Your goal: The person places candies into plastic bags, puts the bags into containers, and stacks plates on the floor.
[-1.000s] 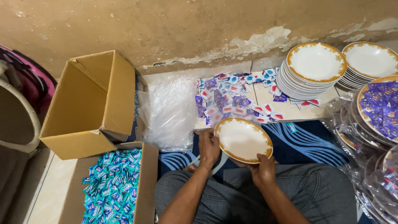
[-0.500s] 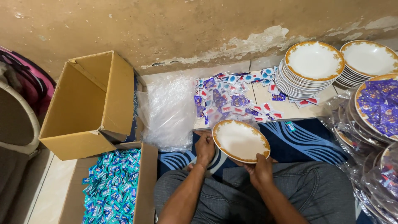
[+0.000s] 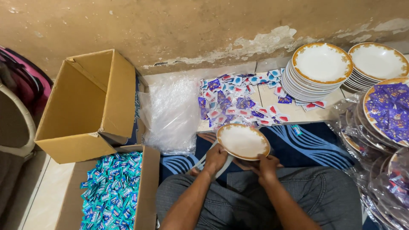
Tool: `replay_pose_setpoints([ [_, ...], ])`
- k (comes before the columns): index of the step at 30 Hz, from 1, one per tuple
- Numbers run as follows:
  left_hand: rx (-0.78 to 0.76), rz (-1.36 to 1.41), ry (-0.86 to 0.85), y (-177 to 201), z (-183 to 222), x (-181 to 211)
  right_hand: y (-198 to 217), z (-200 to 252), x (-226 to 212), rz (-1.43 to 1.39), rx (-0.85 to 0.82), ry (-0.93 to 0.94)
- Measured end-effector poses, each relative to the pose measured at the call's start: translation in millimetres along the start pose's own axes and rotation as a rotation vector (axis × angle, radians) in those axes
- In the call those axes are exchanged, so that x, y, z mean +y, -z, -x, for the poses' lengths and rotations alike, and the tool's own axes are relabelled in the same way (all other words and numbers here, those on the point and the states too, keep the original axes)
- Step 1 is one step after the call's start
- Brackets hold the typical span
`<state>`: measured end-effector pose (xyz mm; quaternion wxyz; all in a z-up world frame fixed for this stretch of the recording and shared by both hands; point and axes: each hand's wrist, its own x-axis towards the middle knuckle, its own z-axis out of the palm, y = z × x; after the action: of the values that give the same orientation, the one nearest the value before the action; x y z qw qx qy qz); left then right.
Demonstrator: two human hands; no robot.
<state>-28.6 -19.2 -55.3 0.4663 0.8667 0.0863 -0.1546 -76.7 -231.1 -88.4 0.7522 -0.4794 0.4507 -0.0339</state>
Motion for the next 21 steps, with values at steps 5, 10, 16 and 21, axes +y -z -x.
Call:
replay_pose_setpoints([
  [5, -0.004, 0.016, 0.082, 18.8, 17.3, 30.8, 16.9, -67.0, 7.0, 0.089, 0.05, 0.05],
  [10, 0.073, 0.084, 0.143, 26.3, 8.0, 27.9, 22.0, -107.6, 12.4, 0.204, -0.032, 0.199],
  [16, 0.152, -0.016, 0.072, 47.2, 9.3, 46.7, 3.2, -36.1, -72.1, 0.859, -0.006, 0.513],
  [21, 0.224, 0.073, -0.013, 78.5, 24.4, 86.1, -32.3, -15.0, -139.9, 0.607, -0.122, 0.624],
])
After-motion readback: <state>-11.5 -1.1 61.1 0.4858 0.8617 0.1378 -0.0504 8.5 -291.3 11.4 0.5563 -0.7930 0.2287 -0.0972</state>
